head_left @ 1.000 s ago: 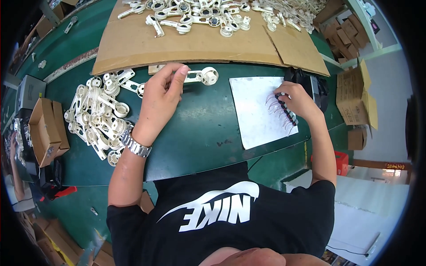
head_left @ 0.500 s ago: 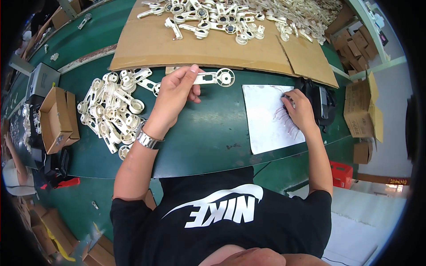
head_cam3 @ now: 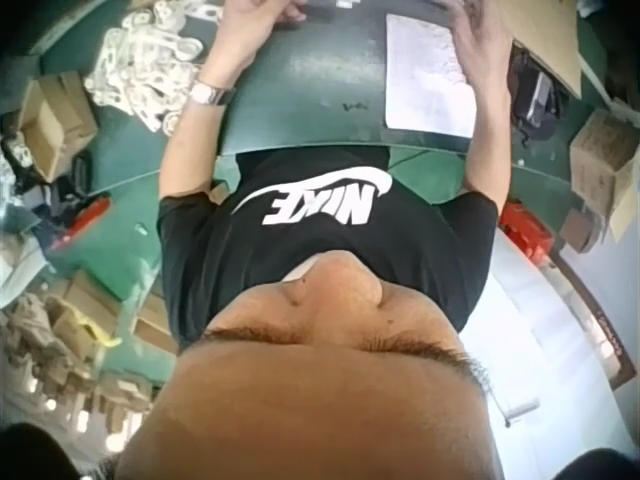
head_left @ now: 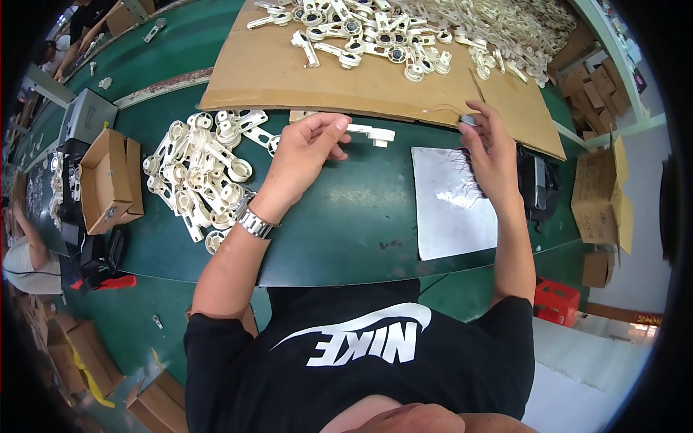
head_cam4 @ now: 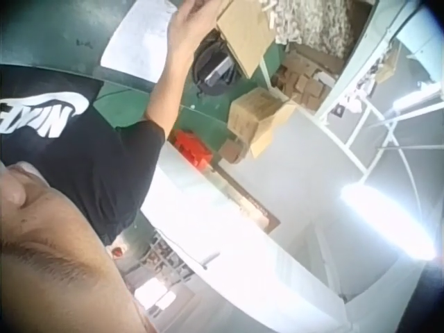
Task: The person assembles electronic components by hand, inserting small motors into plastic housings at a workbench.
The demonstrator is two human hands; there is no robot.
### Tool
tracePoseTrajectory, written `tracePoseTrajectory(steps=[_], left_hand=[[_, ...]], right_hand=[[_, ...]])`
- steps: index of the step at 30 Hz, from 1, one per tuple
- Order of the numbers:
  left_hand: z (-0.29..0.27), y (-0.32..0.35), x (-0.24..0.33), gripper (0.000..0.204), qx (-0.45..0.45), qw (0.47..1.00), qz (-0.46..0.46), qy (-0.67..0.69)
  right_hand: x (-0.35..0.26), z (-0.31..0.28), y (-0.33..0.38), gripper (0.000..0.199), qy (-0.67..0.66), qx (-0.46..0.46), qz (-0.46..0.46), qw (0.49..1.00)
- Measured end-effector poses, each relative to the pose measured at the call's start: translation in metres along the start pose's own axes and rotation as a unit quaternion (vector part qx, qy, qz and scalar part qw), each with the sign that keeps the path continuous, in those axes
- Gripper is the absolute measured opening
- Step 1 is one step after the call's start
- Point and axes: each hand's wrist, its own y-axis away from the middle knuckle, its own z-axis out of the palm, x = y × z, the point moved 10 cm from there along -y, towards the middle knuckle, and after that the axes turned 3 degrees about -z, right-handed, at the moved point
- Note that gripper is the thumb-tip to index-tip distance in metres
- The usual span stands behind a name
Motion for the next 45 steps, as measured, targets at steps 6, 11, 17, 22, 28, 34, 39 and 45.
tracePoseTrajectory(steps=[6,11,17,22,28,34,39,45], left_hand=[[-0.013,-0.001,0.007,0.032,0.037,0.998,0.038,0.020],[-0.020,-0.001,0.011,0.032,0.054,0.995,0.050,0.064],[-0.026,-0.001,0.013,0.034,0.065,0.993,0.070,0.070],[-0.025,-0.002,0.012,0.033,0.054,0.992,0.074,0.084],[-0.020,0.002,0.021,0.032,0.067,0.992,0.093,0.049],[-0.011,0.005,0.020,0.033,0.056,0.993,0.104,0.017],[-0.012,0.007,0.021,0.037,0.076,0.991,0.103,0.024],[-0.022,0.005,0.014,0.047,0.125,0.987,0.093,0.036]], right_hand=[[-0.087,0.051,-0.024,0.021,-0.060,-0.045,-0.157,0.985],[-0.100,0.069,-0.025,0.022,-0.044,-0.034,-0.199,0.978],[-0.092,0.068,-0.023,0.022,-0.017,-0.044,-0.187,0.981],[-0.093,0.070,-0.021,0.022,-0.008,-0.040,-0.212,0.976],[-0.088,0.087,-0.018,0.021,-0.081,-0.115,-0.158,0.977],[-0.061,0.104,-0.018,0.021,-0.096,-0.110,-0.072,0.987],[-0.063,0.110,-0.016,0.024,-0.077,-0.117,-0.102,0.985],[-0.070,0.112,-0.013,0.030,-0.032,-0.133,-0.117,0.984]])
